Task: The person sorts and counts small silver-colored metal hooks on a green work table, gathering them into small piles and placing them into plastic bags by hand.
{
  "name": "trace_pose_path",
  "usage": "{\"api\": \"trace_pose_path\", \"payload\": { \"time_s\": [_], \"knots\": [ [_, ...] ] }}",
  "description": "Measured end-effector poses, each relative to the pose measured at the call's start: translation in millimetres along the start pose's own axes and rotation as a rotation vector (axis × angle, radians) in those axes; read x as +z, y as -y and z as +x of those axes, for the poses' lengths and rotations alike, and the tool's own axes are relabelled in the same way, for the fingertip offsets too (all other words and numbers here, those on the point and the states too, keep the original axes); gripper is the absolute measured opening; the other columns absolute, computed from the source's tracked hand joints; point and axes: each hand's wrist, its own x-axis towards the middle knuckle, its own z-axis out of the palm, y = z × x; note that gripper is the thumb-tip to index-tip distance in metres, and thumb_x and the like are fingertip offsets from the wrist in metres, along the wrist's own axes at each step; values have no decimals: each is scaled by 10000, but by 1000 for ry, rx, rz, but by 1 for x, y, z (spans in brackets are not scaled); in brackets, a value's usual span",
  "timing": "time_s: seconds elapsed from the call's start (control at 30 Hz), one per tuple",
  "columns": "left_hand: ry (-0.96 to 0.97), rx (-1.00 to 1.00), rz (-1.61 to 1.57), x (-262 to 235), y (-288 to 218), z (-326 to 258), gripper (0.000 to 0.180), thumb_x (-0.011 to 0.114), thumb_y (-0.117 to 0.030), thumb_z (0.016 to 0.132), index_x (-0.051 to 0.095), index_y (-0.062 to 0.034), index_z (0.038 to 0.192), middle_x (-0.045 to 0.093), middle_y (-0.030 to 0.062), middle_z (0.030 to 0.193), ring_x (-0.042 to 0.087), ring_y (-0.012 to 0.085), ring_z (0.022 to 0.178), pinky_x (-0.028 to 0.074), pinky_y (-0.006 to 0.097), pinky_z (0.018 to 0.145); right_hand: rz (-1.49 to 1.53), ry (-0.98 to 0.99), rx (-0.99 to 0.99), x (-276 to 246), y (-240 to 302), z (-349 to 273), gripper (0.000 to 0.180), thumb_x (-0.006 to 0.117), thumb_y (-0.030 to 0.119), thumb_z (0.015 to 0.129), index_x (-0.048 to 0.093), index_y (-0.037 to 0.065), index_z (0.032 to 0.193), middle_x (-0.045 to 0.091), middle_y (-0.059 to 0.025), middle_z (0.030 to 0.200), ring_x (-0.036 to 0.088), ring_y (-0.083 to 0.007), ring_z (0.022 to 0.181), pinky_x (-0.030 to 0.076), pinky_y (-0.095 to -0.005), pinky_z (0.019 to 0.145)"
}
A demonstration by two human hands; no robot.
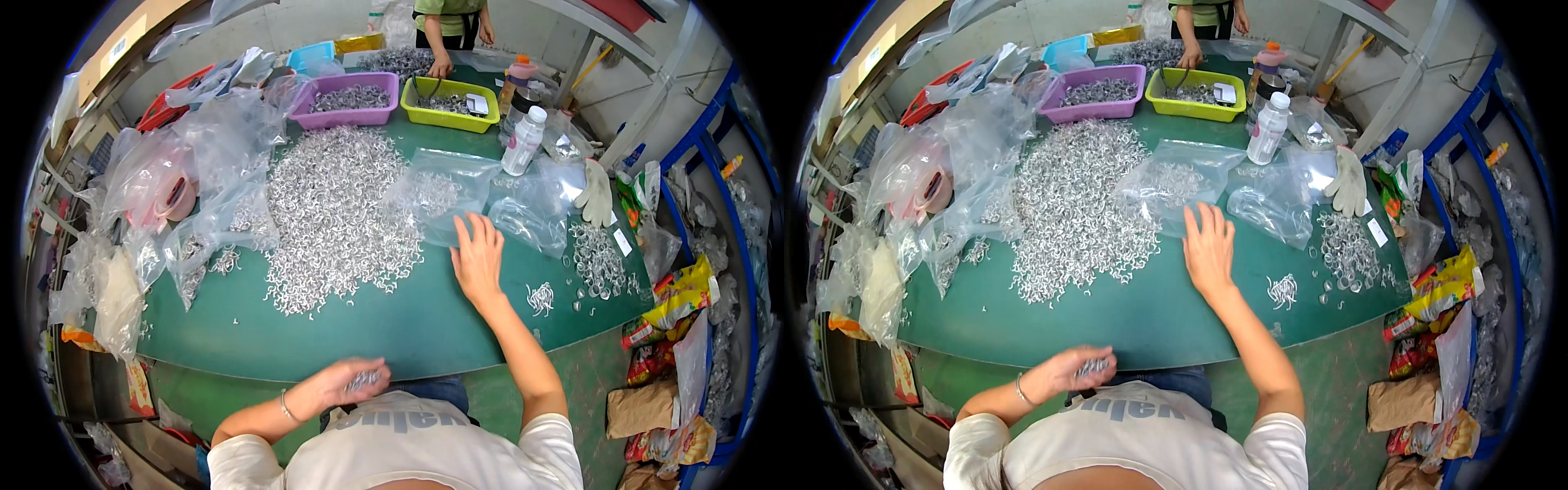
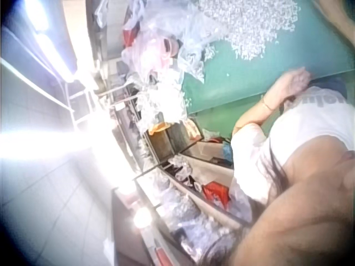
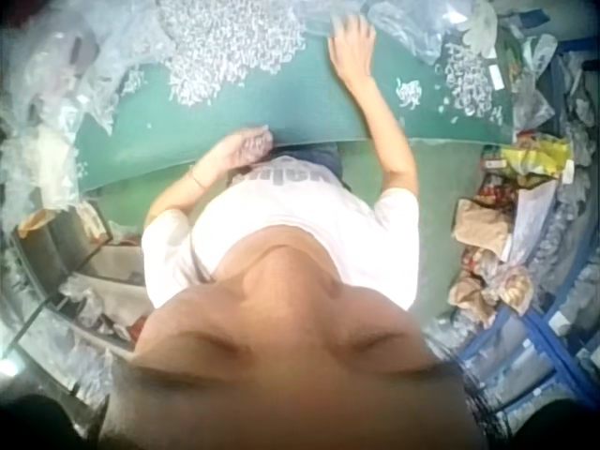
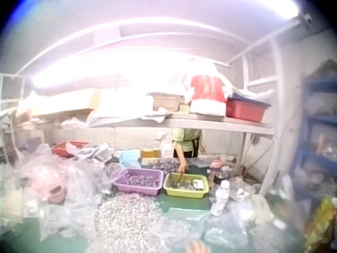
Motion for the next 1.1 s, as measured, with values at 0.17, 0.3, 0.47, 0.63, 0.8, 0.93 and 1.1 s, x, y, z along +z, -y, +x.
{"api": "trace_pose_path", "payload": {
  "time_s": [0.17, 0.3, 0.47, 0.63, 0.8, 0.93, 1.1],
  "knots": [
    [-8, 212, -141, 51, -62, 45, 238, 497, -237, 967, 542, -8, 1010, 523, 70, 829, 444, 108, 596, 363, 201, 464, -182, 11, -70, 29, -30, 21, 237, 625, 56, 726, 587, 30, 958, 544, -136, 1095, 482, -306, 1069, 354, -437, 901],
    [56, 321, -216, 77, -100, 84, 212, 473, -172, 956, 522, -7, 1080, 524, 70, 845, 461, 110, 632, 353, 207, 459, -62, -130, -73, 17, -26, 32, 118, 620, 36, 716, 589, 30, 829, 549, -124, 1012, 495, -286, 990, 370, -423, 848],
    [117, 446, -286, 110, -146, 136, 233, 449, -122, 934, 509, 18, 1110, 548, 102, 919, 504, 133, 673, 400, 209, 501, 156, -175, 55, 18, -38, 42, 56, 620, 54, 794, 594, 11, 820, 580, -134, 835, 559, -319, 792, 437, -417, 706],
    [-74, 749, -411, 125, -208, 173, 222, 409, -101, 924, 492, 17, 1093, 552, 161, 1044, 545, 282, 995, 488, 377, 844, 322, -221, 152, 13, -32, 62, 85, 604, 68, 831, 604, -5, 788, 584, -175, 753, 574, -377, 717, 453, -444, 652],
    [-9, 896, -175, 138, -219, 161, 329, 437, -98, 914, 448, 23, 1219, 494, 177, 1235, 416, 325, 1229, 236, 605, 1063, 346, -229, 188, 15, -33, 64, 100, 596, 73, 844, 617, -14, 799, 594, -181, 762, 576, -380, 726, 456, -445, 660],
    [-255, 841, -88, 136, -214, 161, 460, 463, -103, 922, 361, 40, 1347, 421, 188, 1349, 343, 314, 1312, 249, 576, 1077, 415, -254, 173, 18, -35, 63, 91, 596, 72, 843, 633, -9, 826, 603, -177, 768, 585, -372, 740, 463, -440, 674],
    [-1, 984, 345, 113, -166, 102, 338, 458, -47, 933, 462, 84, 1245, 534, 209, 1229, 536, 307, 1146, 439, 401, 987, 392, -279, 130, 18, -32, 43, 169, 610, 58, 812, 629, 1, 970, 608, -152, 946, 572, -331, 884, 450, -416, 769]
  ]
}}
